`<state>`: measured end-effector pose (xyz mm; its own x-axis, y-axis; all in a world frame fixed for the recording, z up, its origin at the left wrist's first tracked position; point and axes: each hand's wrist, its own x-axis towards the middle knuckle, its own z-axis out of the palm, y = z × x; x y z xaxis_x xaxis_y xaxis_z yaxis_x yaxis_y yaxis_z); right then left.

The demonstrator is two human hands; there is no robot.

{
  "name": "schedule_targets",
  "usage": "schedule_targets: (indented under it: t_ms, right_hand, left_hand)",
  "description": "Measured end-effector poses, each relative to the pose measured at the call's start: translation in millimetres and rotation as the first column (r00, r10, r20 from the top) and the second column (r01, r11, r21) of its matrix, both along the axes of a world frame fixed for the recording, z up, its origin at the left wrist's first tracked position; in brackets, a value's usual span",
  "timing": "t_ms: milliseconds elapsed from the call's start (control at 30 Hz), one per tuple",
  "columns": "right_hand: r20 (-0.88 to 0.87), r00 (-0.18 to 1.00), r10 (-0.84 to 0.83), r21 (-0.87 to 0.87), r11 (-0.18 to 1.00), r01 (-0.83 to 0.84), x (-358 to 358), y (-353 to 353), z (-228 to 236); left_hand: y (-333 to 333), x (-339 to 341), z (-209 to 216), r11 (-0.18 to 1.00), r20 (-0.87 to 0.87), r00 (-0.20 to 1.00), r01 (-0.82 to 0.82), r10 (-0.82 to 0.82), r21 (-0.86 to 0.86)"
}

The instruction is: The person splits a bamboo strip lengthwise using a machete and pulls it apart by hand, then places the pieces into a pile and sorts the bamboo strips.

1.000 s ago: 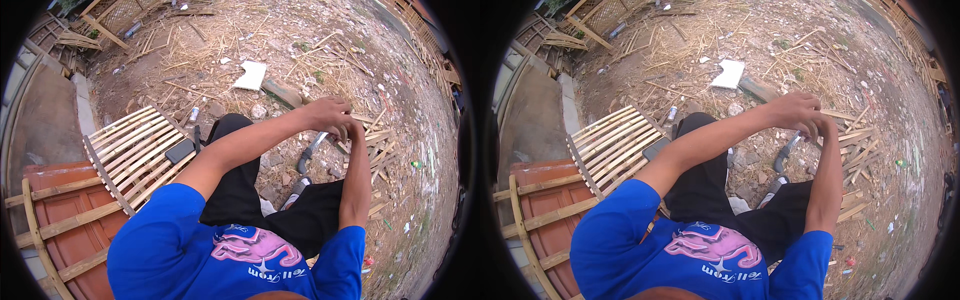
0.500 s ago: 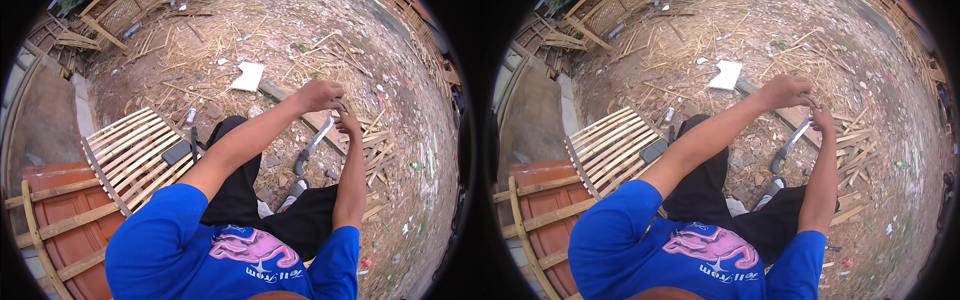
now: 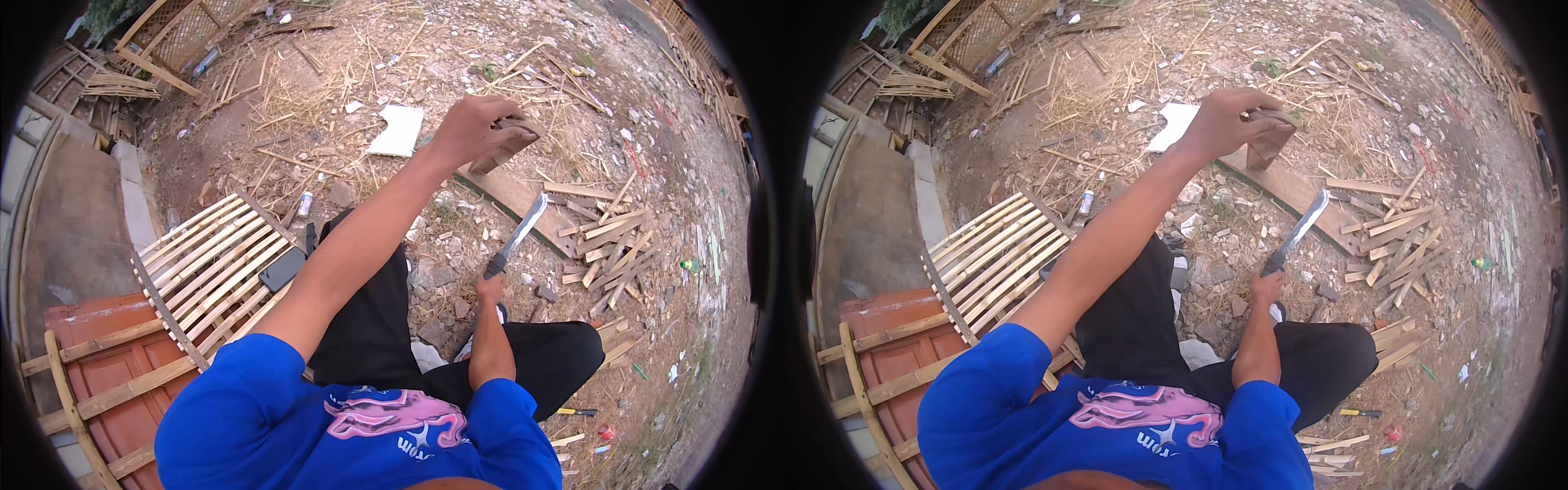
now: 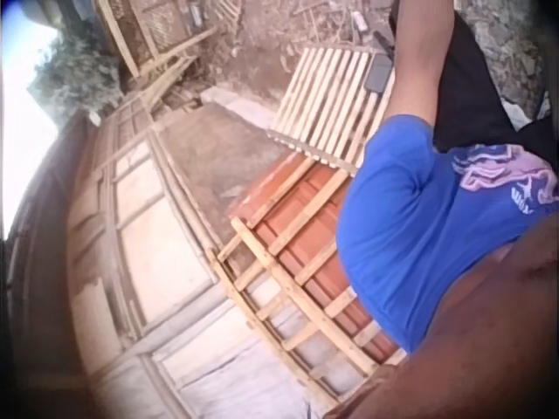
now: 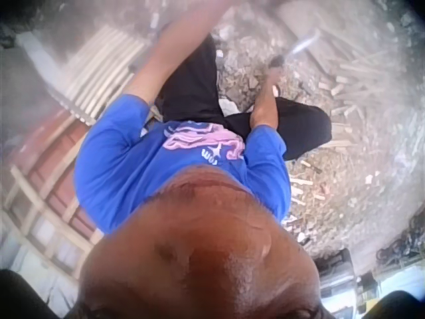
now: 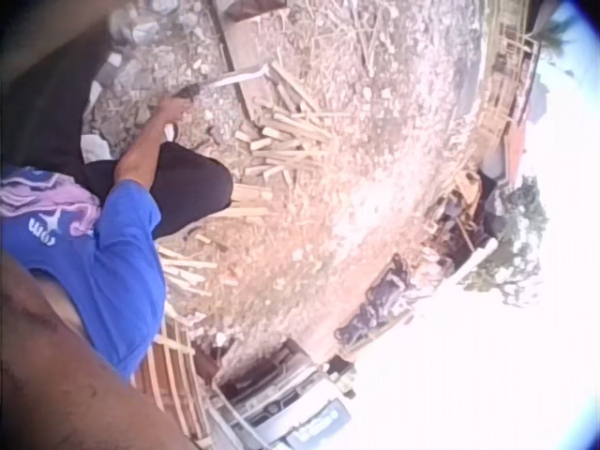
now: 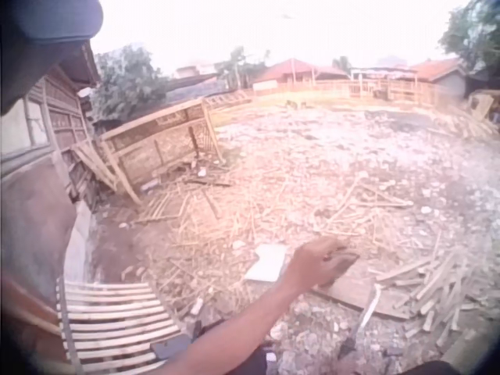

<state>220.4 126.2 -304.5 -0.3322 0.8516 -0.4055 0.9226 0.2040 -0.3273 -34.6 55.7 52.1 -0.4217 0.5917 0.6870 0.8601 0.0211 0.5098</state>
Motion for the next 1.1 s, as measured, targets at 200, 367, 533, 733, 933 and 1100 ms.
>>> schedule_targets:
  t_ms: [200,367,533,733,933,1100]
  right_hand:
    - [0.004,1.0,-0.014,-0.215,0.977,0.014,-18.2,21.9,23.2]
    - [0.123,0.992,0.018,-0.238,0.971,0.012,-12.9,40.1,-10.9]
    - [0.176,0.981,0.086,-0.278,0.96,-0.035,-33.1,36.6,7.6]
    - [-0.178,0.936,-0.303,-0.363,0.904,0.224,-23.9,54.1,-2.8]
    - [-0.524,0.557,-0.644,-0.657,0.722,0.216,-50.0,56.6,75.6]
    - [-0.707,0.348,-0.615,-0.636,0.769,0.067,-60.9,76.5,199.0]
  left_hand:
    - [0.8,-10.6,6.8,0.999,0.075,0.996,-0.038,0.04,-0.027]
    - [6.0,-4.0,7.9,0.999,0.059,0.997,-0.04,0.04,0.006]
    - [4.7,-4.0,7.2,1.0,0.048,0.999,-0.015,0.016,-0.023]
    - [21.0,-2.3,4.9,0.999,0.057,0.998,0.005,-0.003,-0.034]
    - [25.8,0.5,5.2,0.997,0.047,0.998,0.037,-0.034,-0.067]
    - [37.4,11.0,2.2,0.983,0.178,0.984,0.049,-0.017,-0.174]
